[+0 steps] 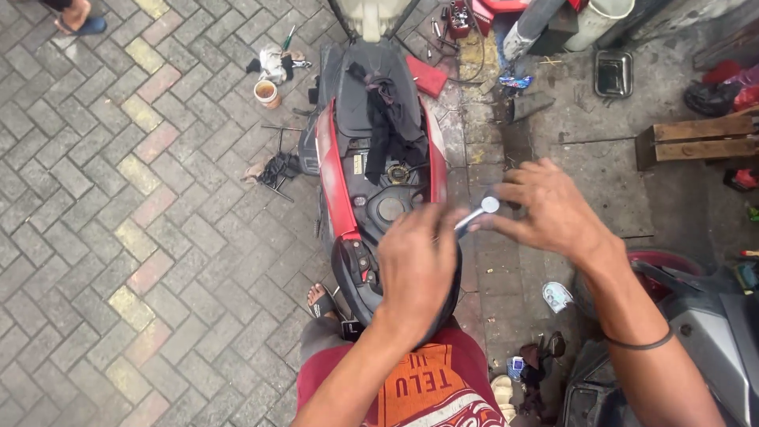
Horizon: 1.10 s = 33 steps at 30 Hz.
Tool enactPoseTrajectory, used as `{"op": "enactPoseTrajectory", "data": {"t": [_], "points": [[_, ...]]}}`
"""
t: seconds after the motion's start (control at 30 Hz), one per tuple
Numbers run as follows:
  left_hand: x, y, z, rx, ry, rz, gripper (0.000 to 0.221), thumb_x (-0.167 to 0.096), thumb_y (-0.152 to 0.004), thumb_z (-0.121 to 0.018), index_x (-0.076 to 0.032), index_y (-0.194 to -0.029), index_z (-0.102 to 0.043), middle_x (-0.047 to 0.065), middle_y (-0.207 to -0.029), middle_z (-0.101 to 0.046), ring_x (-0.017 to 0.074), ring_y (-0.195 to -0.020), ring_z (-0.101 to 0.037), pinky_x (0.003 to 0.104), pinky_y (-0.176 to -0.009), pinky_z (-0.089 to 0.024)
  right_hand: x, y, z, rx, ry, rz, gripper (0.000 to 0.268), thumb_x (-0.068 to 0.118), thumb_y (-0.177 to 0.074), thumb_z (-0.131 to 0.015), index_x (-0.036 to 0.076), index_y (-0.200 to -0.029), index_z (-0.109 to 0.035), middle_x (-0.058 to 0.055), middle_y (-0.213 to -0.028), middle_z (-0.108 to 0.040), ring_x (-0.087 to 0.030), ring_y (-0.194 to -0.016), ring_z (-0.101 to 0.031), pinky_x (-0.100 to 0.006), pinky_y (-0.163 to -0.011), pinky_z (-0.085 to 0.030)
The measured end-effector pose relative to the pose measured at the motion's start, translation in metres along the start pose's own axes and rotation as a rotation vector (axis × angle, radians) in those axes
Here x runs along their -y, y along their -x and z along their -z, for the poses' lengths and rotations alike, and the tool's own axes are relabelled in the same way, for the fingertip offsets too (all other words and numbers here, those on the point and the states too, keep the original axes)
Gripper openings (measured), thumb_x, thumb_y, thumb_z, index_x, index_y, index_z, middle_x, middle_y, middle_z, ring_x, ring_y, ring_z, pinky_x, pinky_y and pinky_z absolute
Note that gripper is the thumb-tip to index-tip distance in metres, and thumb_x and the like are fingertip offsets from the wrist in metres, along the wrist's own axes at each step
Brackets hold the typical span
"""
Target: Using a T-handle socket wrench and a screwdriver to tighten or loosen bolts on a motorcycle engine compartment.
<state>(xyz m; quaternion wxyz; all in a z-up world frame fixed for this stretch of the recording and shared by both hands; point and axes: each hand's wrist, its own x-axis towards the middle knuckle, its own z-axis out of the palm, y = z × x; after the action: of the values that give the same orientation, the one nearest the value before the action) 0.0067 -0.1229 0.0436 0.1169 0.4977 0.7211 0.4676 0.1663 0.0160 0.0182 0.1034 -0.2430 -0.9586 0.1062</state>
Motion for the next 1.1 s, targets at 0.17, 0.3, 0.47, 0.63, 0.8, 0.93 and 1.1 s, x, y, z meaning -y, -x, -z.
{"op": "enactPoseTrajectory", "data": {"t": [0.17, 0.3, 0.47, 0.63, 0.8, 0.93, 1.1], "points": [[0.015, 0.000, -0.029, 0.070, -0.326, -0.253, 0.054, -0.045, -0.102, -0.047, -0.009, -0.065, -0.063, 0.008, -0.053, -0.058, 0.0281, -0.047, -0.065, 0.040, -0.043, -0.051, -0.012, -0.002, -0.006, 0.089, 0.112, 0.054, 0.034, 0.050, -0.074, -0.076, 0.017, -0.071, -0.071, -0.006, -0.072, -0.072, -0.026, -0.074, -0.068, -0.041, -0.075, -0.048], [0.037, -0.006, -0.041, -0.099, -0.596, -0.584, 0.013, -0.022, -0.078, -0.056, -0.018, -0.067, -0.061, -0.001, -0.053, -0.054, 0.0210, -0.047, -0.063, 0.037, -0.044, -0.049, -0.018, 0.021, -0.014, -0.026, 0.199, 0.028, 0.051, 0.065, -0.090, -0.062, 0.017, -0.072, -0.065, -0.005, -0.066, -0.063, -0.024, -0.065, -0.063, -0.037, -0.064, -0.049], [0.046, -0.025, -0.039, -0.175, -0.523, -0.767, 0.028, -0.024, -0.088, -0.057, -0.017, -0.061, -0.061, 0.001, -0.050, -0.055, 0.0182, -0.045, -0.062, 0.034, -0.047, -0.049, 0.014, 0.032, -0.010, -0.148, 0.223, -0.146, 0.057, 0.067, -0.092, -0.061, 0.017, -0.065, -0.057, -0.002, -0.056, -0.054, -0.022, -0.055, -0.057, -0.035, -0.056, -0.045], [0.051, -0.036, -0.033, -0.135, -0.369, -0.885, 0.033, -0.016, -0.089, -0.056, -0.015, -0.057, -0.063, 0.001, -0.047, -0.057, 0.0182, -0.041, -0.061, 0.031, -0.049, -0.050, 0.044, 0.032, -0.006, -0.268, 0.192, -0.307, 0.054, 0.057, -0.085, -0.075, 0.014, -0.060, -0.053, -0.005, -0.053, -0.052, -0.027, -0.054, -0.058, -0.038, -0.053, -0.046], [0.066, -0.039, -0.038, -0.220, -0.353, -0.935, 0.024, -0.012, -0.079, -0.058, -0.015, -0.056, -0.060, 0.003, -0.048, -0.053, 0.0211, -0.042, -0.059, 0.034, -0.048, -0.048, 0.052, 0.028, -0.011, -0.276, 0.155, -0.370, 0.053, 0.055, -0.084, -0.076, 0.014, -0.060, -0.053, -0.005, -0.053, -0.053, -0.028, -0.055, -0.060, -0.039, -0.053, -0.045], [0.064, -0.039, -0.038, -0.198, -0.324, -0.940, 0.029, -0.013, -0.083, -0.055, -0.014, -0.056, -0.061, 0.003, -0.047, -0.054, 0.0197, -0.040, -0.058, 0.034, -0.047, -0.047, 0.056, 0.030, -0.006, -0.261, 0.161, -0.395, 0.051, 0.053, -0.082, -0.077, 0.014, -0.060, -0.053, -0.006, -0.052, -0.053, -0.029, -0.055, -0.061, -0.039, -0.053, -0.045], [0.066, -0.054, -0.037, -0.238, -0.286, -0.952, 0.030, -0.012, -0.083, -0.058, -0.012, -0.053, -0.061, 0.005, -0.046, -0.054, 0.0213, -0.038, -0.057, 0.035, -0.045, -0.047, 0.052, 0.021, -0.006, -0.261, 0.179, -0.393, 0.051, 0.052, -0.084, -0.078, 0.014, -0.061, -0.053, -0.007, -0.054, -0.054, -0.030, -0.057, -0.063, -0.039, -0.053, -0.045]]}}
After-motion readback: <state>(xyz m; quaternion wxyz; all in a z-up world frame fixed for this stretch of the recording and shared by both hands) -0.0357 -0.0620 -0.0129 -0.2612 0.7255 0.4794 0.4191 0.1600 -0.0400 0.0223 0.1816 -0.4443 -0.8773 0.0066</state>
